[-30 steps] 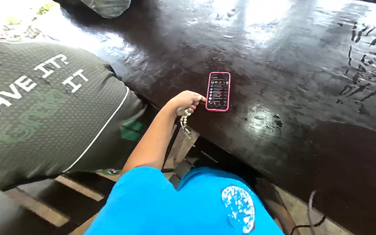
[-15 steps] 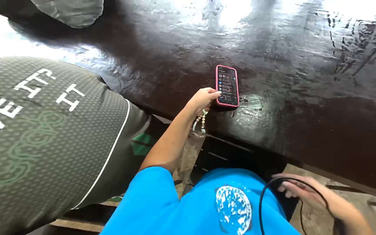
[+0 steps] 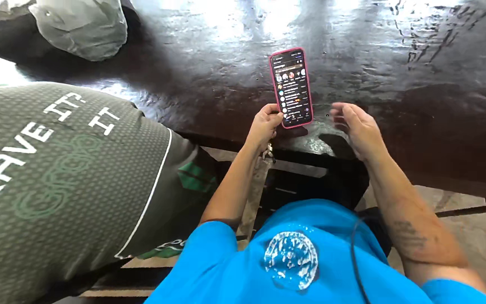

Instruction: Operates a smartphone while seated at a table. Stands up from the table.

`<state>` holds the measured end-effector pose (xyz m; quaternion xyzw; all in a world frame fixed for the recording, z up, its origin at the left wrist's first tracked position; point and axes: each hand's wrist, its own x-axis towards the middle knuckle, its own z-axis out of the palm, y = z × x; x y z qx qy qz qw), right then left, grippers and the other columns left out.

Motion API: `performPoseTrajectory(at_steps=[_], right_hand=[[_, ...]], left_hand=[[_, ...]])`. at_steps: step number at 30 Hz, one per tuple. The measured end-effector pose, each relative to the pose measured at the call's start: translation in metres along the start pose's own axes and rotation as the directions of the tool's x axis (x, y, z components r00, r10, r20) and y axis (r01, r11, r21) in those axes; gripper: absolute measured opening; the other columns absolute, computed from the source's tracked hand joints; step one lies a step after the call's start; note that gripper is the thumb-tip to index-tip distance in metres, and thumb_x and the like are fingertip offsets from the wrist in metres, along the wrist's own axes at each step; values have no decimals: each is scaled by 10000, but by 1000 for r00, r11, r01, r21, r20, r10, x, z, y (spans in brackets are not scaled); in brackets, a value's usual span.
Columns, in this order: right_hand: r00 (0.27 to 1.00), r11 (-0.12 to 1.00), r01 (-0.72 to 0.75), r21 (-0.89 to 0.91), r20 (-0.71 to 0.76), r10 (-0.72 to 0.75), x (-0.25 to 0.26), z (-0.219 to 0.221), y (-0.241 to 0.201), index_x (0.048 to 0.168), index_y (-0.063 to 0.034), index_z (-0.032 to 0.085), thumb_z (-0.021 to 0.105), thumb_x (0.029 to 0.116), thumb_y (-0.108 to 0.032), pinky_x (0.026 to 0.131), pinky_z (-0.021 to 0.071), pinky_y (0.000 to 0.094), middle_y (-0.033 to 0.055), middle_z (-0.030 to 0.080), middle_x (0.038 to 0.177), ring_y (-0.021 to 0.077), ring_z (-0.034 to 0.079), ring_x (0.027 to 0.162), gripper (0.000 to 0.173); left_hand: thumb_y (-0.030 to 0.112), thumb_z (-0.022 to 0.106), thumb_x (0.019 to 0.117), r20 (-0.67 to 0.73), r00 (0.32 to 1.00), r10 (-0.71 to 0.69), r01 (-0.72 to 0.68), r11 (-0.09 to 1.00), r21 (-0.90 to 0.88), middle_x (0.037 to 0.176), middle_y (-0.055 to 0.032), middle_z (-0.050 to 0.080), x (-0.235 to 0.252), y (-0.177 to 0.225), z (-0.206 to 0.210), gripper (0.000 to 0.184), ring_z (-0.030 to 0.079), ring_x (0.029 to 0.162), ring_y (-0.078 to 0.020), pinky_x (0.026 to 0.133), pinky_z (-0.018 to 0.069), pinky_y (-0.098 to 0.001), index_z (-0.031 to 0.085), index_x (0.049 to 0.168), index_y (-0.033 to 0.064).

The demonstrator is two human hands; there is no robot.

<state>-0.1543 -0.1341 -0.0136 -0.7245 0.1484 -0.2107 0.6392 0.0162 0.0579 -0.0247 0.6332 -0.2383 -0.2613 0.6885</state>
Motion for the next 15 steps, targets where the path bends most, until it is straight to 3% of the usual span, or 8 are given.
performPoseTrajectory(at_steps=[2,3,6,9,10,13,15], right_hand=[[1000,991,-8,134,-24,12,9,16,6,1479,-23,459,297,1112,-365,1032,488,345,121,566,1422,168,588,1245,527],[1000,981,-2,196,-16,5,10,23,8,1511,-28,414,264,1111,-388,1052,485,356,128,548,1445,181,579,1271,559],[998,928,54,369,-5,-56,4,42,14,1510,-36,357,159,1121,-388,1011,541,361,114,617,1328,162,640,1176,561],[998,883,58,466,-37,-46,-1,49,28,1518,-37,338,161,1127,-399,1032,539,383,123,621,1329,177,640,1195,562],[998,865,68,497,-44,-53,-2,49,30,1484,-43,388,149,1127,-402,1009,550,380,110,644,1286,173,653,1164,559],[995,826,92,557,-21,-97,-5,46,26,1350,-81,501,62,1117,-407,924,588,336,40,707,1134,128,696,1053,594],[994,823,92,561,-7,-106,-4,45,28,1361,-77,499,51,1114,-417,944,580,343,51,700,1152,136,690,1074,614]], left_hand=[[5,513,1029,70,995,71,-70,997,-18,717,35,666,-7,-4,7,192,424,467,33,409,297,-124,545,1198,91],[-1,517,1024,103,990,93,-92,996,-8,751,28,685,-10,-6,10,203,438,483,33,419,303,-124,552,1206,82],[-11,532,1010,197,972,132,-146,987,61,821,27,722,-14,-10,19,209,538,570,36,468,370,-120,576,1201,64],[-14,543,1005,274,949,157,-193,975,109,883,18,740,-15,-14,19,211,649,713,6,603,496,-148,579,1205,46],[-9,548,1007,289,945,152,-192,974,116,881,16,743,-14,-14,18,205,650,708,6,598,497,-147,582,1202,47],[4,545,1014,313,941,132,-183,973,143,840,16,733,-14,-13,16,202,566,593,28,488,395,-124,585,1207,51],[8,538,1018,321,937,134,-191,970,152,842,13,734,-13,-14,15,207,560,580,29,479,387,-123,578,1217,49]])
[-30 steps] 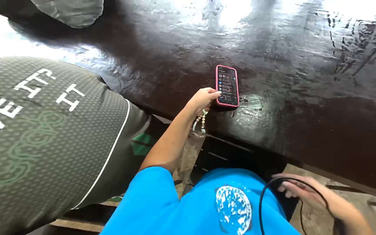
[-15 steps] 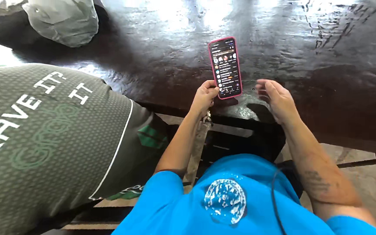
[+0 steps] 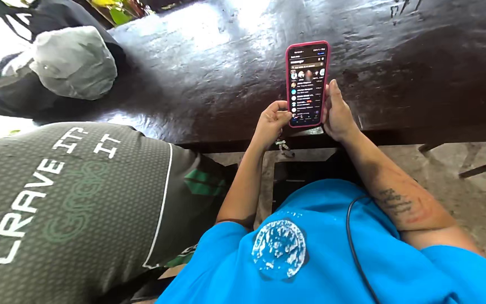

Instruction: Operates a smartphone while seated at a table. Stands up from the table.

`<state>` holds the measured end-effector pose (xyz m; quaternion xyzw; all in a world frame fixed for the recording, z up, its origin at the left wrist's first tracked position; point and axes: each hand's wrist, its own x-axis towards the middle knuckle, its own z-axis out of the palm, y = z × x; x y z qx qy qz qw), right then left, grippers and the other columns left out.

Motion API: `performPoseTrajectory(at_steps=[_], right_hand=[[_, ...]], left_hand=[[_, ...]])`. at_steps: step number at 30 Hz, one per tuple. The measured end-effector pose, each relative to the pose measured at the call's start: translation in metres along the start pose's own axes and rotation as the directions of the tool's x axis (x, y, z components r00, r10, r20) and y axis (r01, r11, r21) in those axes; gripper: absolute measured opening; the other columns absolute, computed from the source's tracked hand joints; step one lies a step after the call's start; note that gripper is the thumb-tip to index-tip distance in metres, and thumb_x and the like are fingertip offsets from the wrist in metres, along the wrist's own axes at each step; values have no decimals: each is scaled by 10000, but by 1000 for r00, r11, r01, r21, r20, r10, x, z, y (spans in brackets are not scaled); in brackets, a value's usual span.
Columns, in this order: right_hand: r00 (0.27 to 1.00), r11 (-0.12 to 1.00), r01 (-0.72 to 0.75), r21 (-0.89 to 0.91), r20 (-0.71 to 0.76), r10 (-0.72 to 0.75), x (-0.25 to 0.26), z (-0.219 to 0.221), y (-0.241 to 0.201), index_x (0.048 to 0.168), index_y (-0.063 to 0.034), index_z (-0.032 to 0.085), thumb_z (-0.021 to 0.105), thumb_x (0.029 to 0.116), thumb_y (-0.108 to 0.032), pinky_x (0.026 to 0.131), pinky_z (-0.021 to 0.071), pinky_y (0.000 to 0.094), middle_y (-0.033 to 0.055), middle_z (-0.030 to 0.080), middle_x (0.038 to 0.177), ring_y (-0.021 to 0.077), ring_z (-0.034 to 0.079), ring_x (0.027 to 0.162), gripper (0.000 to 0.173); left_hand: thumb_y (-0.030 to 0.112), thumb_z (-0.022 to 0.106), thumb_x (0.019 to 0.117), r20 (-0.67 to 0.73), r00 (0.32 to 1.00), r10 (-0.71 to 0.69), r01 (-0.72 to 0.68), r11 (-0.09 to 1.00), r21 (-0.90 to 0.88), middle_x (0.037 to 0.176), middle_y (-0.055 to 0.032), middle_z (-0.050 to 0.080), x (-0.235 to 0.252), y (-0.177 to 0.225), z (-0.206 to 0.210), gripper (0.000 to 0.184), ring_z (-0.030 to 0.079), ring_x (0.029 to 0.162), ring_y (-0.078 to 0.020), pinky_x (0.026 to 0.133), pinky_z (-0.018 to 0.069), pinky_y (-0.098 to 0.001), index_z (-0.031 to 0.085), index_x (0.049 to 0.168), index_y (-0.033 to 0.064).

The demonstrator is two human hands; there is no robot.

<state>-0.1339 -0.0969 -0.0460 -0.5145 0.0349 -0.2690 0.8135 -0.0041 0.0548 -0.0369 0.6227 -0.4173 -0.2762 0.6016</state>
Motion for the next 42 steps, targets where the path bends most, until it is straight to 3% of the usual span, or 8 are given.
performPoseTrajectory(at_steps=[6,8,13,20,42], right_hand=[[1000,998,14,-53,2,-14,1,-5,6,1421,-31,445,164,1125,-369,984,568,395,111,669,1235,191,677,1122,530],[1000,998,17,-53,-21,-19,2,-6,8,1395,-26,470,219,1121,-350,968,575,397,118,678,1202,196,686,1094,492],[997,999,11,-52,-74,-15,3,-4,6,1293,-27,548,224,1126,-333,917,592,377,93,706,1104,169,705,1021,476],[996,999,5,-46,-90,-9,3,-4,6,1286,-37,542,302,1121,-313,892,602,373,82,702,1083,167,709,992,402],[993,1000,-13,-28,-118,10,3,-2,4,1270,-46,543,322,1123,-296,881,603,354,69,704,1057,153,712,970,364]], left_hand=[[16,556,1006,-14,999,47,-46,998,37,786,54,693,-3,0,2,211,518,544,34,466,389,-129,587,1212,51],[9,563,1004,-12,998,61,-61,998,15,807,44,715,-3,-1,3,217,524,546,36,463,385,-126,592,1215,46],[6,572,1001,-13,998,66,-66,998,0,850,23,731,-3,-3,4,245,536,568,33,467,379,-124,598,1243,33],[-14,590,985,-7,997,77,-78,997,-18,866,8,745,-2,-5,4,243,583,610,25,491,409,-124,613,1225,21],[-26,605,968,-32,995,90,-89,995,35,875,16,745,-3,-3,6,274,564,585,28,485,418,-128,614,1240,0]])
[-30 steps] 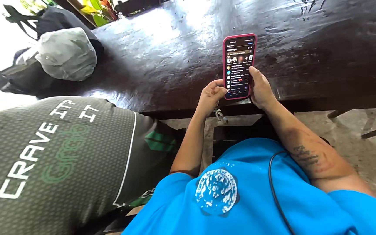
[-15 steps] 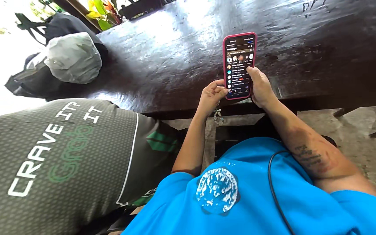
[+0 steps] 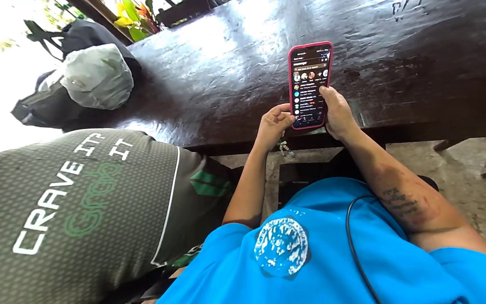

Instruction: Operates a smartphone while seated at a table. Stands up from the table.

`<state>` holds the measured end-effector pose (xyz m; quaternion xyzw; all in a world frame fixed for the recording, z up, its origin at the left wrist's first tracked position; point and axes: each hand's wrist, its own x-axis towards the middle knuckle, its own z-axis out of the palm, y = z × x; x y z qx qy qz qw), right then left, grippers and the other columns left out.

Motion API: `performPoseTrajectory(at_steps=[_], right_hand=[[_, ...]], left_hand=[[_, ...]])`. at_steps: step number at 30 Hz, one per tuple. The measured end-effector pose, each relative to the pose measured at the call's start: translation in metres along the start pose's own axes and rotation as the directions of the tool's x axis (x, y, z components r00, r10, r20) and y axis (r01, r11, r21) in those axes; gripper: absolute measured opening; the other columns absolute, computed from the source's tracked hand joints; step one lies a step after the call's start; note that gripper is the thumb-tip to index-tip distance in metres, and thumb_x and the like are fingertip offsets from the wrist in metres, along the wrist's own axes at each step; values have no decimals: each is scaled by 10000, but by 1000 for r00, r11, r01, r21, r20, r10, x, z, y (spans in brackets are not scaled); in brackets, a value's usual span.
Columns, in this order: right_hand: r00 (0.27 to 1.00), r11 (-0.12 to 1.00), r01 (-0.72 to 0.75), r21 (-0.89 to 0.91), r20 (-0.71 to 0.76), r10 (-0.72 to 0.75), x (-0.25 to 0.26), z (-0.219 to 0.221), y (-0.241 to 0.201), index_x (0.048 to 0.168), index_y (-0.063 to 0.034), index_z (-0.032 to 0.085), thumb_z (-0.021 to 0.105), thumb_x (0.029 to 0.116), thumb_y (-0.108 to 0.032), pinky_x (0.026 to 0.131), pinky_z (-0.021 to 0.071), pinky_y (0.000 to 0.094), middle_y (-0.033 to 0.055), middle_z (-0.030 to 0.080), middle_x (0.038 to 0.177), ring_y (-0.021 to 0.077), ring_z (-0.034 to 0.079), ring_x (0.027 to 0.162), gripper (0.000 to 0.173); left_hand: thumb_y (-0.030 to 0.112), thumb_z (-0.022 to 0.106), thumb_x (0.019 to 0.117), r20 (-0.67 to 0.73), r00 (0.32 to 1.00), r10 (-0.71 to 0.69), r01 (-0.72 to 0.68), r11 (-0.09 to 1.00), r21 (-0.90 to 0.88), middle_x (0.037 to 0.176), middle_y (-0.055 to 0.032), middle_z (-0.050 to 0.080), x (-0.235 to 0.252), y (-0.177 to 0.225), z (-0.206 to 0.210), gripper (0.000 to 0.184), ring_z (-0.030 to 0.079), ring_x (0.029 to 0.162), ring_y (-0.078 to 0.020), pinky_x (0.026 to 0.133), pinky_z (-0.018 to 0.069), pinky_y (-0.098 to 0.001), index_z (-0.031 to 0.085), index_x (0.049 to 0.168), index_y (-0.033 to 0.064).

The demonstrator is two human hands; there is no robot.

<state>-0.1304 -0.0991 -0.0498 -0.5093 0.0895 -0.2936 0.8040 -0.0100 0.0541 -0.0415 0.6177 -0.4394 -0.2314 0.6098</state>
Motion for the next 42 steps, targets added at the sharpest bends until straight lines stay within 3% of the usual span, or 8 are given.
performPoseTrajectory(at_steps=[42], right_hand=[[1000,1000,19,10,-3,-19,-2,1,1,1251,-50,543,340,1121,-269,867,607,344,63,707,1026,144,716,945,327]], left_hand=[[-40,620,957,-16,1000,10,-10,1000,-11,882,10,746,-1,-2,0,281,571,586,19,489,435,-133,632,1236,-9]])
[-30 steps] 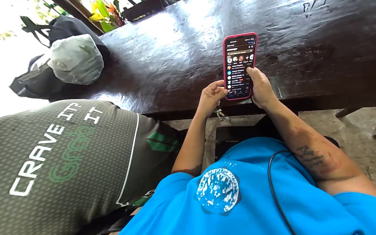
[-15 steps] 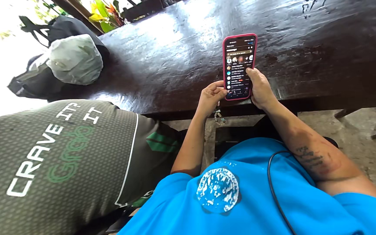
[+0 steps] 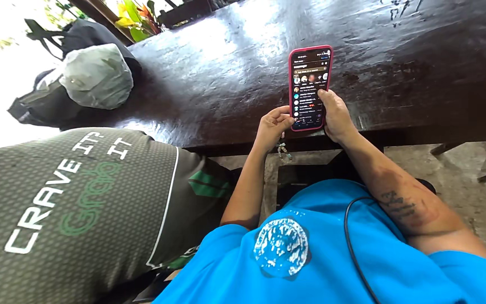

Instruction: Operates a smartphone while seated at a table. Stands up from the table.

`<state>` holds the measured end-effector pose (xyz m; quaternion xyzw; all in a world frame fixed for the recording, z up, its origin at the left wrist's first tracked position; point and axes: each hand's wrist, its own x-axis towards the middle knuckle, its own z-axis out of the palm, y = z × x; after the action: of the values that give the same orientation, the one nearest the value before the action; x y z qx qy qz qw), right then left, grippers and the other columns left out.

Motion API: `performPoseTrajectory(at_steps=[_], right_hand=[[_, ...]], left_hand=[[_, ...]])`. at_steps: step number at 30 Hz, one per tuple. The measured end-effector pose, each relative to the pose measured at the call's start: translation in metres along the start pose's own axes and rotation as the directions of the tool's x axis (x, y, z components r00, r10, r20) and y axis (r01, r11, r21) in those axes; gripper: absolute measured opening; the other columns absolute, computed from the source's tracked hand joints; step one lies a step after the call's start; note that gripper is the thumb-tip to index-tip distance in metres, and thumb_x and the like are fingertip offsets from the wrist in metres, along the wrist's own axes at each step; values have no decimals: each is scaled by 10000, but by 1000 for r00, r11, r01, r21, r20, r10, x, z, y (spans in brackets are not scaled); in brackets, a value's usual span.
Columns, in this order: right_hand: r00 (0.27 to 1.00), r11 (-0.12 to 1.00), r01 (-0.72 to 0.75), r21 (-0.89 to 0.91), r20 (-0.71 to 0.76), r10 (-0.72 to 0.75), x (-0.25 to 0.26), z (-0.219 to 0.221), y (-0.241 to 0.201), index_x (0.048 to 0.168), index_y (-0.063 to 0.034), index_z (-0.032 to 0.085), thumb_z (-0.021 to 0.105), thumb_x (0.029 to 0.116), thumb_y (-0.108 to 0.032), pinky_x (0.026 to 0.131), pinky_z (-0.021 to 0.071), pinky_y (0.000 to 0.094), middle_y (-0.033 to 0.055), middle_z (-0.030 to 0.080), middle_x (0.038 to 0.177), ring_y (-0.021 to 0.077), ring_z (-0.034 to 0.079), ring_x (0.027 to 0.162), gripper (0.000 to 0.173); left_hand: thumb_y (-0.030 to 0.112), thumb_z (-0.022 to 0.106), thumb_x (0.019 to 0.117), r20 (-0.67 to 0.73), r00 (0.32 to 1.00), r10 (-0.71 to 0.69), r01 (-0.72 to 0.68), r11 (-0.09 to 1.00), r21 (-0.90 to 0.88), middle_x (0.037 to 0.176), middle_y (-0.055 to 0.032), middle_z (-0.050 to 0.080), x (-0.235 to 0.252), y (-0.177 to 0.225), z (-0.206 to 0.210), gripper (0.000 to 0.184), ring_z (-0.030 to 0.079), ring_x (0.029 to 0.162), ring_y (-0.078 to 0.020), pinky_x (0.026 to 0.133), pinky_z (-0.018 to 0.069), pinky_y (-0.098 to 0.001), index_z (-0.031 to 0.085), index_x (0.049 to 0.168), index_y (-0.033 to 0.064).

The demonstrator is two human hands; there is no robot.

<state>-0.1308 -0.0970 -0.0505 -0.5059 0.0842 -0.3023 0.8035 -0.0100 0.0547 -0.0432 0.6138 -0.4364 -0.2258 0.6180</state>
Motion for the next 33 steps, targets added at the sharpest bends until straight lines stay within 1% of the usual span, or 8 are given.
performPoseTrajectory(at_steps=[11,14,17,21,27,29,31,33], right_hand=[[991,998,17,-63,-135,-25,2,13,-1,1131,-45,612,421,1112,-298,784,614,308,44,714,917,117,717,836,318],[993,999,37,-37,-111,-41,1,10,0,1171,-35,620,320,1125,-336,821,611,331,53,719,972,127,716,890,427],[996,999,33,-22,-77,-35,1,7,1,1290,-23,590,232,1128,-375,897,596,368,87,712,1078,158,706,996,527],[997,999,43,-11,-57,-44,-1,5,0,1298,-28,571,172,1129,-366,919,589,360,86,709,1091,151,701,1021,549],[999,1000,20,0,-34,-20,1,1,2,1368,-48,516,134,1125,-394,938,582,372,100,690,1154,170,690,1067,570],[999,1000,13,-8,-50,-13,2,1,2,1385,-50,501,156,1126,-396,943,577,374,108,675,1179,176,681,1084,553],[998,1000,3,-19,-60,-4,4,0,3,1393,-49,479,175,1125,-404,958,567,379,114,653,1211,182,666,1110,539],[998,1000,-11,-6,-66,10,6,-2,5,1407,-50,463,206,1122,-422,972,561,396,126,635,1241,198,656,1131,534]], left_hand=[[-40,624,951,9,1000,15,-15,1000,17,887,21,743,0,-2,-1,290,570,594,21,501,443,-140,635,1239,-7],[-42,623,954,4,1000,9,-9,1000,16,891,18,746,0,-3,-1,287,574,596,17,500,443,-140,637,1239,-6],[-37,626,954,-11,1000,2,-2,1000,26,886,21,743,0,-1,0,279,571,594,20,497,441,-136,638,1231,-6],[-24,621,963,-19,1000,24,-23,999,36,876,31,734,0,-2,1,273,571,598,21,497,440,-134,638,1235,-3],[48,573,1019,-50,998,33,-25,987,161,884,10,697,-1,-2,6,347,557,609,0,502,441,-151,593,1361,-7],[99,522,1057,-48,998,46,-32,966,256,1010,-21,713,-2,-2,10,382,581,676,-2,562,464,-166,556,1428,15],[140,463,1087,16,998,66,-67,936,345,1267,-83,684,-3,-4,9,430,665,945,-23,814,545,-206,478,1501,24],[169,563,1040,71,994,77,-99,917,387,1255,-131,677,-2,-7,8,558,674,1011,-91,897,552,-282,396,1550,15]])
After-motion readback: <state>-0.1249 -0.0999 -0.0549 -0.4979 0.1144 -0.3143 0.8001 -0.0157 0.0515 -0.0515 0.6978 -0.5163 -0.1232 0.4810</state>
